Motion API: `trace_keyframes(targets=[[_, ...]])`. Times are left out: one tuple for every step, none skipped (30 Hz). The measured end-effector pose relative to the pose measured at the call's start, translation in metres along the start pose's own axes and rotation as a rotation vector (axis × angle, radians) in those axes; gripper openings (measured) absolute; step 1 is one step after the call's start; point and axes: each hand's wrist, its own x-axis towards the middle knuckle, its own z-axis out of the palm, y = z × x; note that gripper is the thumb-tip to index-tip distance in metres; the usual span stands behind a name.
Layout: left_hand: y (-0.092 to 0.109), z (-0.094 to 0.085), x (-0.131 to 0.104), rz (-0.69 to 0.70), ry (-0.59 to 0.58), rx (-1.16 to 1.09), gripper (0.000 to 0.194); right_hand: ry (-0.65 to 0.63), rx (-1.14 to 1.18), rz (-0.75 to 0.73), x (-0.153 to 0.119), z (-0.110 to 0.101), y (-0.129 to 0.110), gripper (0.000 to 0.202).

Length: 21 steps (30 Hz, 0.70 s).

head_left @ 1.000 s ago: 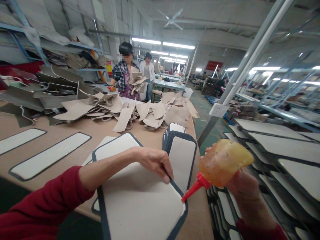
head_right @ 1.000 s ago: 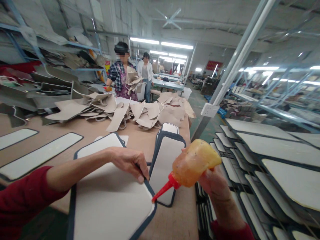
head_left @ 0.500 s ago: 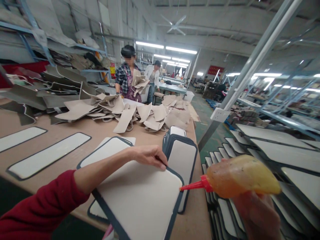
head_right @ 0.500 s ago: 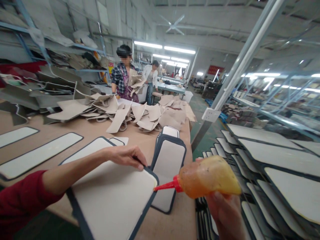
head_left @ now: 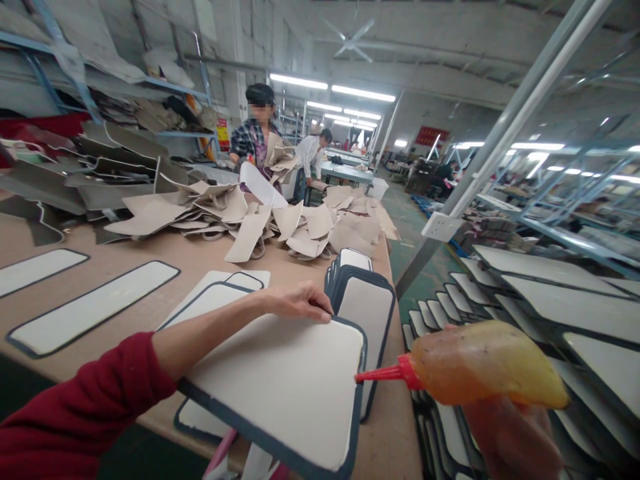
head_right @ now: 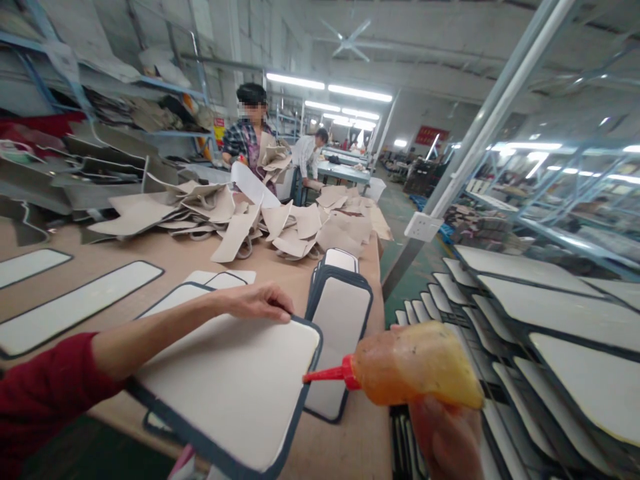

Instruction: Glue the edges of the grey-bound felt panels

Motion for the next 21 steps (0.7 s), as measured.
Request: trace_keyframes(targets=[[-0.001,-0.001,0.0,-0.003,0.008,0.003,0.034,0.005,-0.007,0.002,-0.001,0.001,-0.001,0.055],[-0.001,-0.001,0.0,-0.006,0.015,0.008,0.034,0.021,-0.021,-0.001,-0.001,0.002,-0.003,0.056],[-0.002,-0.002,0.0,-0.008,0.02,0.013,0.033,0.033,-0.037,-0.001,-0.002,0.003,-0.004,0.058],[-0.003,-0.002,0.0,-0.007,0.021,0.018,0.032,0.043,-0.055,0.001,-0.003,0.003,-0.004,0.06],[-0.003,-0.003,0.0,-0.005,0.02,0.021,0.032,0.048,-0.071,0.001,-0.003,0.001,-0.004,0.061],[-0.004,-0.003,0.0,-0.002,0.018,0.021,0.032,0.047,-0.084,0.0,-0.004,-0.001,-0.002,0.061],[-0.004,-0.004,0.0,-0.001,0.016,0.02,0.032,0.04,-0.093,-0.003,-0.005,-0.005,0.0,0.06],[-0.004,-0.004,0.0,0.001,0.014,0.015,0.032,0.025,-0.098,-0.001,-0.007,-0.009,0.003,0.059],[-0.004,-0.005,0.0,0.002,0.013,0.008,0.033,0.007,-0.099,0.004,-0.008,-0.015,0.007,0.058],[-0.004,-0.005,0.0,0.002,0.012,0.0,0.033,-0.019,-0.101,0.015,-0.009,-0.021,0.011,0.058],[-0.003,-0.006,0.0,0.003,0.012,-0.006,0.034,-0.042,-0.105,0.026,-0.011,-0.027,0.014,0.058],[-0.003,-0.006,0.0,0.004,0.013,-0.01,0.034,-0.063,-0.11,0.03,-0.012,-0.032,0.017,0.056],[-0.002,-0.007,-0.001,0.003,0.019,-0.011,0.035,-0.074,-0.12,0.033,-0.013,-0.037,0.019,0.054],[-0.001,-0.007,-0.001,0.001,0.025,-0.009,0.035,-0.085,-0.129,0.03,-0.014,-0.041,0.021,0.052],[-0.001,-0.008,-0.002,-0.003,0.034,-0.006,0.036,-0.089,-0.134,0.02,-0.014,-0.043,0.022,0.05],[-0.001,-0.009,-0.002,-0.007,0.044,-0.002,0.036,-0.083,-0.136,0.01,-0.015,-0.042,0.021,0.049],[-0.001,-0.01,-0.002,-0.01,0.056,0.001,0.036,-0.073,-0.13,-0.008,-0.015,-0.04,0.02,0.049],[-0.002,-0.011,-0.003,-0.011,0.067,0.006,0.036,-0.063,-0.114,-0.018,-0.016,-0.035,0.016,0.051],[-0.002,-0.012,-0.004,-0.011,0.075,0.012,0.036,-0.051,-0.092,-0.015,-0.017,-0.027,0.012,0.054],[-0.003,-0.013,-0.004,-0.01,0.083,0.019,0.036,-0.042,-0.07,-0.013,-0.019,-0.017,0.006,0.057],[-0.004,-0.014,-0.005,-0.008,0.093,0.026,0.035,-0.034,-0.043,0.031,-0.021,-0.005,-0.002,0.061]])
